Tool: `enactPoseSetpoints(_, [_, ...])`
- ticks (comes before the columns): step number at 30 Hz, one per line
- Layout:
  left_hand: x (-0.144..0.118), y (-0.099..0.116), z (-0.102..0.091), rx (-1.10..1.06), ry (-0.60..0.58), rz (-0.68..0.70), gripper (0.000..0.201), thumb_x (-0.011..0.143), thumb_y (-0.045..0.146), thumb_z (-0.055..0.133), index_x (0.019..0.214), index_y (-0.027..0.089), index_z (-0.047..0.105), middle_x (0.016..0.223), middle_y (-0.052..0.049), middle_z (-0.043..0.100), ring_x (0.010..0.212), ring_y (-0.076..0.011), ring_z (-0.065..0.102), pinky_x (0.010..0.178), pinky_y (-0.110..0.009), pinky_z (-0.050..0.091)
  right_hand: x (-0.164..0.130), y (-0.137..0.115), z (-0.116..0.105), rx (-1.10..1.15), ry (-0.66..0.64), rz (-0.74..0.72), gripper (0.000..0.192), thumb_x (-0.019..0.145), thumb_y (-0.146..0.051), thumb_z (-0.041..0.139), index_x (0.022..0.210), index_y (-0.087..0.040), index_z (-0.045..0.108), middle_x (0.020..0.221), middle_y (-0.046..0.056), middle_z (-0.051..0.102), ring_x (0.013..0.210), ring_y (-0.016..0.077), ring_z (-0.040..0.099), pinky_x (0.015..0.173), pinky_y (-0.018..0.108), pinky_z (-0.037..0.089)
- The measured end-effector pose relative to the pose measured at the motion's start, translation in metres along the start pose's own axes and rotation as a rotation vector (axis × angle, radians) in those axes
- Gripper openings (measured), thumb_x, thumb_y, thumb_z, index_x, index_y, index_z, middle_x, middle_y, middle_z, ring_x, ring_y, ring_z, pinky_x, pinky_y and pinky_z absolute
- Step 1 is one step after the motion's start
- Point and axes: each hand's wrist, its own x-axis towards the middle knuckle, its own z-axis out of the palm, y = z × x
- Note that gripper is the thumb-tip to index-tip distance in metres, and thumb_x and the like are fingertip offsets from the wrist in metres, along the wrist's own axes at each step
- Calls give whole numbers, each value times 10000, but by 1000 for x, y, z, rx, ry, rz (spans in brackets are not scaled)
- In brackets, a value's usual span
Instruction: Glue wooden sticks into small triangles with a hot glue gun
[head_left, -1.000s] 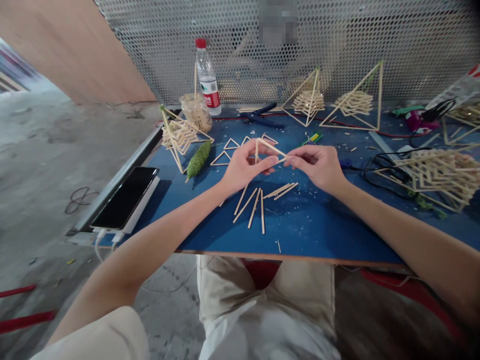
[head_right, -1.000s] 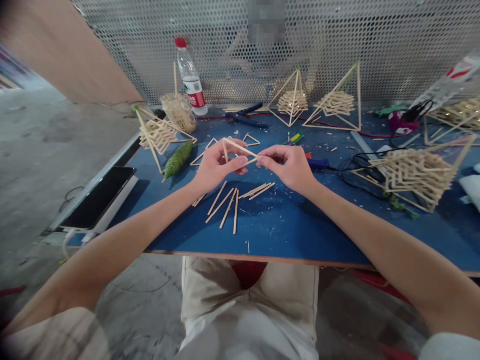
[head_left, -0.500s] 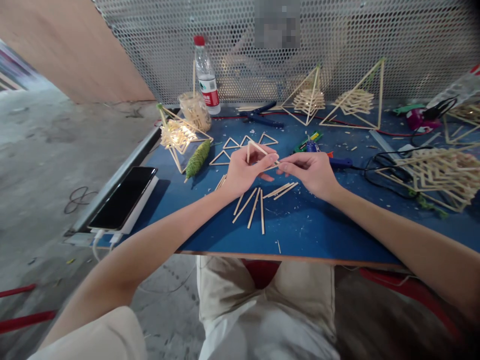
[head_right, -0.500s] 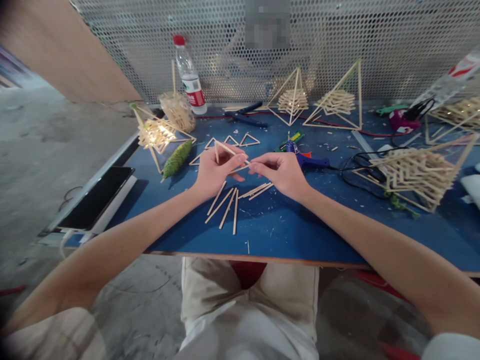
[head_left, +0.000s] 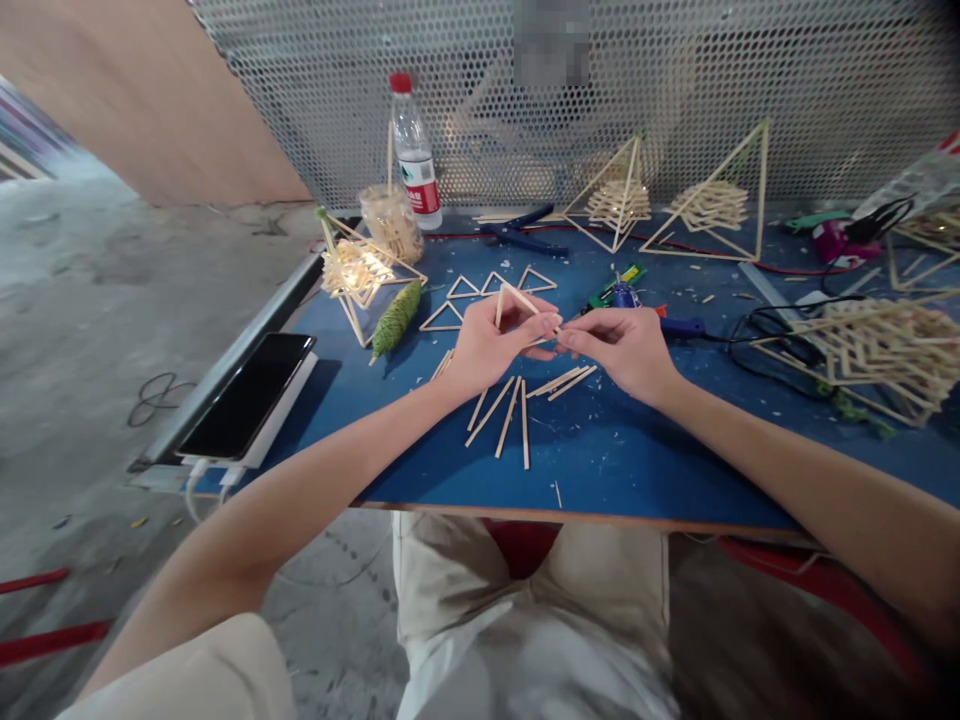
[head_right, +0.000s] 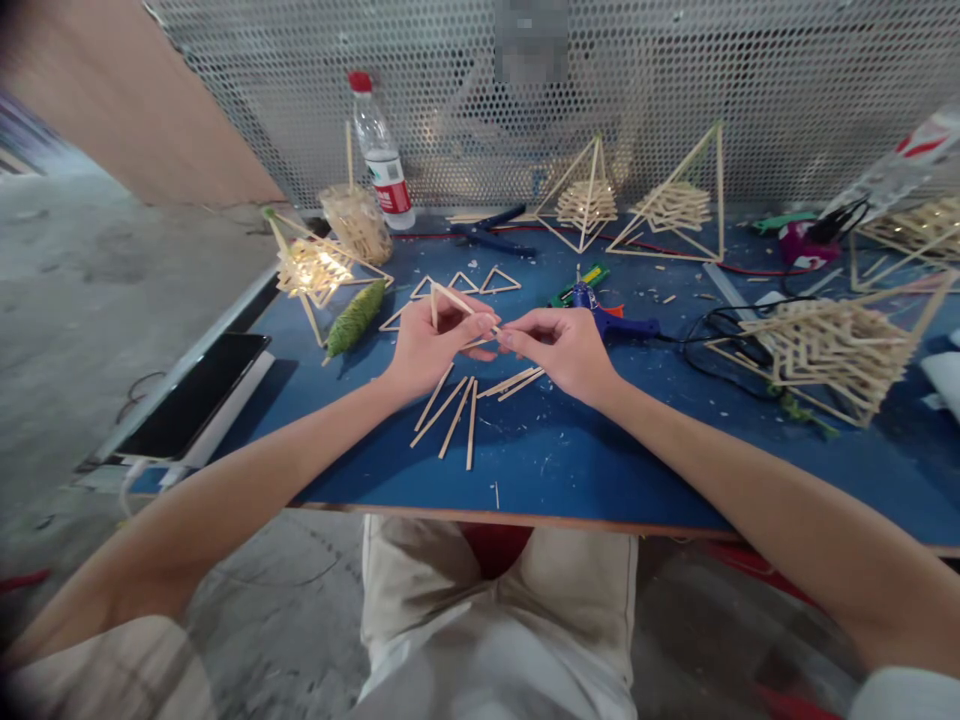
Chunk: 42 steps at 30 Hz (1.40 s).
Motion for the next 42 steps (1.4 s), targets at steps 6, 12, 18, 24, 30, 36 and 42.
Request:
enactPoseSetpoints(6, [-1, 6, 3, 18, -12, -15, 613, 754, 698, 967, 1029, 193, 758, 967, -67, 818, 863, -216, 831, 740, -341, 742, -1, 0, 1, -96, 12, -38, 342, 849, -619, 897, 846, -278, 876, 800, 36, 831, 650, 199, 696, 610, 374, 571])
enactPoseSetpoints(12, [4, 9, -4, 86, -52, 57, 604, 846, 648, 908, 1236, 214, 755, 1207, -102, 830, 1034, -228, 819, 791, -324, 718, 4, 0, -2, -99, 53, -40, 343, 873, -619, 873, 853, -277, 854, 766, 33, 814, 689, 218, 725, 663, 397, 599])
enactPoseSetpoints(18, [20, 13, -33, 386, 60, 185, 482, 874, 574, 892, 1147, 182, 822, 1027, -103, 862, 880, -179, 788, 624, -220, 557, 15, 11, -16, -67, 242, -29, 181, 886, -441, 871, 847, -266, 850, 739, 28, 800, 636, 194, 706, 634, 379, 590])
enactPoseSetpoints(24, [29, 11, -45, 448, 6, 147, 316, 860, 460, 913, 997, 180, 861, 931, -80, 861, 794, -161, 759, 718, -263, 584, 19, 17, -18, -126, 248, -9, 190, 914, -429, 854, 861, -247, 838, 756, 43, 801, 636, 199, 699, 645, 392, 587])
enactPoseSetpoints(30, [32, 1, -41, 461, 66, 26, 306, 867, 378, 930, 1061, 170, 817, 863, -67, 845, 789, -190, 779, 732, -287, 594, 22, 20, -30, -539, 208, -180, 255, 1022, -459, 706, 1038, -265, 871, 869, 59, 845, 788, 254, 749, 804, 450, 578])
enactPoseSetpoints(36, [38, -2, -39, 561, 61, -46, 206, 875, 276, 928, 973, 171, 780, 786, -46, 821, 763, -189, 788, 770, -294, 580, 25, 25, -42, -831, 241, -293, 220, 1011, -369, 670, 1049, -265, 860, 844, 58, 825, 808, 266, 704, 841, 468, 512])
enactPoseSetpoints(42, [58, -6, -40, 653, 21, -111, 197, 830, 311, 953, 814, 185, 803, 763, -65, 814, 693, -186, 734, 715, -316, 528, 20, 25, -30, -819, 157, -296, 212, 1002, -316, 648, 998, -259, 851, 878, 61, 836, 840, 277, 723, 865, 471, 486])
